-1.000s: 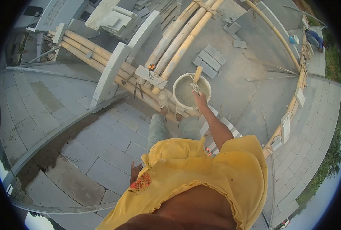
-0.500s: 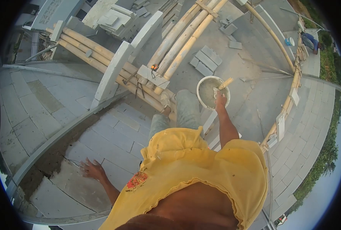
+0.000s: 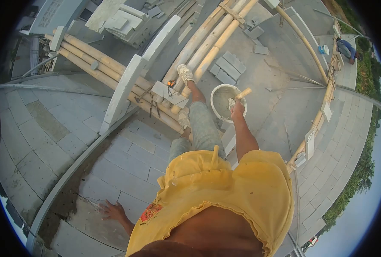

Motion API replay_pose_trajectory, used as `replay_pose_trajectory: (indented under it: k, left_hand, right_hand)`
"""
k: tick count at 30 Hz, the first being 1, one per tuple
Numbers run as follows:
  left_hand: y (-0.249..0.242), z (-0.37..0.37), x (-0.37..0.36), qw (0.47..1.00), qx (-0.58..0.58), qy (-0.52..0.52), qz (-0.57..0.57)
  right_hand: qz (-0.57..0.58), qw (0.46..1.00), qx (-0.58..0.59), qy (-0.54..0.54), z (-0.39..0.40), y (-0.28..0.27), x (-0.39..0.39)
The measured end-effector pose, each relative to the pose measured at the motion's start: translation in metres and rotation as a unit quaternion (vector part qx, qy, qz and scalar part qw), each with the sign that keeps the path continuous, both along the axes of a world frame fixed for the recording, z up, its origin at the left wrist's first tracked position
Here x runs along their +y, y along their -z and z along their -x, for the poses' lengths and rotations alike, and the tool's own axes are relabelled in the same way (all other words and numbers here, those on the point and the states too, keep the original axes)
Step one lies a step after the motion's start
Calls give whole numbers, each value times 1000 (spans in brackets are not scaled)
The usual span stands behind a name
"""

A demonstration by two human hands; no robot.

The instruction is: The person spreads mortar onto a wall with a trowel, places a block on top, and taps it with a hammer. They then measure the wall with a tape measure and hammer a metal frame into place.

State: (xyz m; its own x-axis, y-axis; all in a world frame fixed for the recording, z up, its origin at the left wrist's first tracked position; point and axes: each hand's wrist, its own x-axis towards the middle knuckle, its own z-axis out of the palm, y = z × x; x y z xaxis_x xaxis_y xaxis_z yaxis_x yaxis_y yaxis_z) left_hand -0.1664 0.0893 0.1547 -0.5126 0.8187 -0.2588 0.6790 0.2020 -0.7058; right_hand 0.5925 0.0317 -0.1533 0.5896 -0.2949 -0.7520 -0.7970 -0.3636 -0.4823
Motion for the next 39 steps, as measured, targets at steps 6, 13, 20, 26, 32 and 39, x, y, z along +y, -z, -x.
replay_pose_trajectory:
  k: [6, 13, 20, 26, 32, 39]
  left_hand:
    - [-4, -27, 52, 977, 48, -167, 127]
    - [52, -72, 116, 945, -205, -233, 106]
    - [117, -183, 139, 888, -378, -241, 97]
    - [109, -220, 160, 881, -355, -301, 90]
    - [166, -272, 273, 881, -427, -201, 42]
    - [350, -288, 427, 869, -483, 84, 64]
  right_hand:
    - [12, 1000, 11, -20, -56, 44, 96]
    - [-23, 991, -14, -129, -140, 117, 236]
    - [-84, 959, -63, -263, -211, 189, 332]
    - [-22, 921, -32, -388, -233, 215, 393]
    - [-8, 902, 33, -431, -220, 246, 388]
    - [125, 565, -202, -790, -193, 213, 383]
